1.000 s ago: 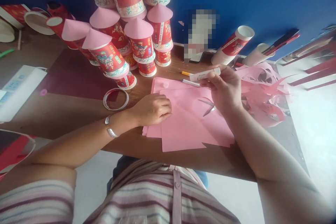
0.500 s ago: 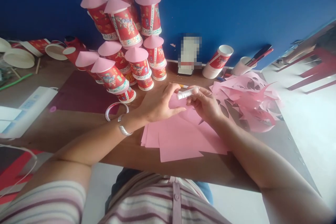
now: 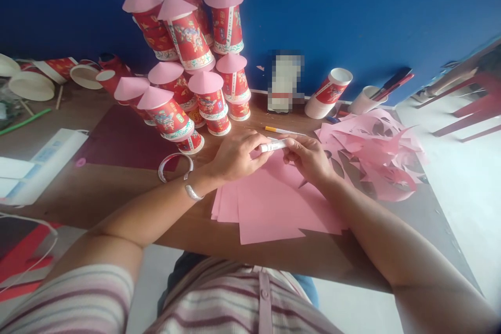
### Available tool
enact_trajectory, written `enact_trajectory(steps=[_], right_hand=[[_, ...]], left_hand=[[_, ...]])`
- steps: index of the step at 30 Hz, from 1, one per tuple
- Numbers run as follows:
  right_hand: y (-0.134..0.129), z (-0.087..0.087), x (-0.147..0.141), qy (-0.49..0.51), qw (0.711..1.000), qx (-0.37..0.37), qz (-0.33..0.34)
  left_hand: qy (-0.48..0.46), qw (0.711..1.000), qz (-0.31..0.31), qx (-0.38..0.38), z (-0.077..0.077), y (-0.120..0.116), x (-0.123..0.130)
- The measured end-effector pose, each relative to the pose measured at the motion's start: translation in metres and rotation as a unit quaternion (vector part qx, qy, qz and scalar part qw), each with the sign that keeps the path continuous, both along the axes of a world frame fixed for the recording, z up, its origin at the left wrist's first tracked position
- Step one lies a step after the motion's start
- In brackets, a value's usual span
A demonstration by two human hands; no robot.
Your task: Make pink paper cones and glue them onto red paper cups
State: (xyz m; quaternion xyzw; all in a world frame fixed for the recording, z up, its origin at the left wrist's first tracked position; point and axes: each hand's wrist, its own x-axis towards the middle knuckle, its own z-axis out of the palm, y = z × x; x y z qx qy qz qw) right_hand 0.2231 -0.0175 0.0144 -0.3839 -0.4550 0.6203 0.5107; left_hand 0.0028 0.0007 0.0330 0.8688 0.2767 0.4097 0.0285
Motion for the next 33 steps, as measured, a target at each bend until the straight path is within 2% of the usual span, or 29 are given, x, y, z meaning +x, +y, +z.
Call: enact_trajectory(steps=[8,15,18,22,26,33], right_hand=[[0.004,0.000,0.009,-0.025,0.999,0.030,0.001],[0.005,0.000,0.012,-0.036,0.998,0.047,0.004],[0.005,-0.001,0.012,-0.030,0.999,0.030,-0.001],[0.003,0.002,0.010,-0.007,0.999,-0.019,0.032],[0.004,0.006,0.011,-0.016,0.998,-0.038,0.042],[0.003,0.005,0.011,-0.009,1.000,-0.020,0.018]], left_hand=[[-0.017,0.999,-0.006,-0.051,0.004,-0.002,0.000],[-0.017,0.996,0.018,-0.081,0.007,-0.005,0.000],[-0.021,0.998,0.020,-0.058,0.007,-0.004,-0.001],[-0.011,0.999,0.025,-0.019,0.006,-0.003,-0.001],[0.003,0.999,0.016,-0.034,0.007,-0.004,-0.001],[-0.045,0.998,-0.009,-0.046,0.006,-0.002,-0.001]])
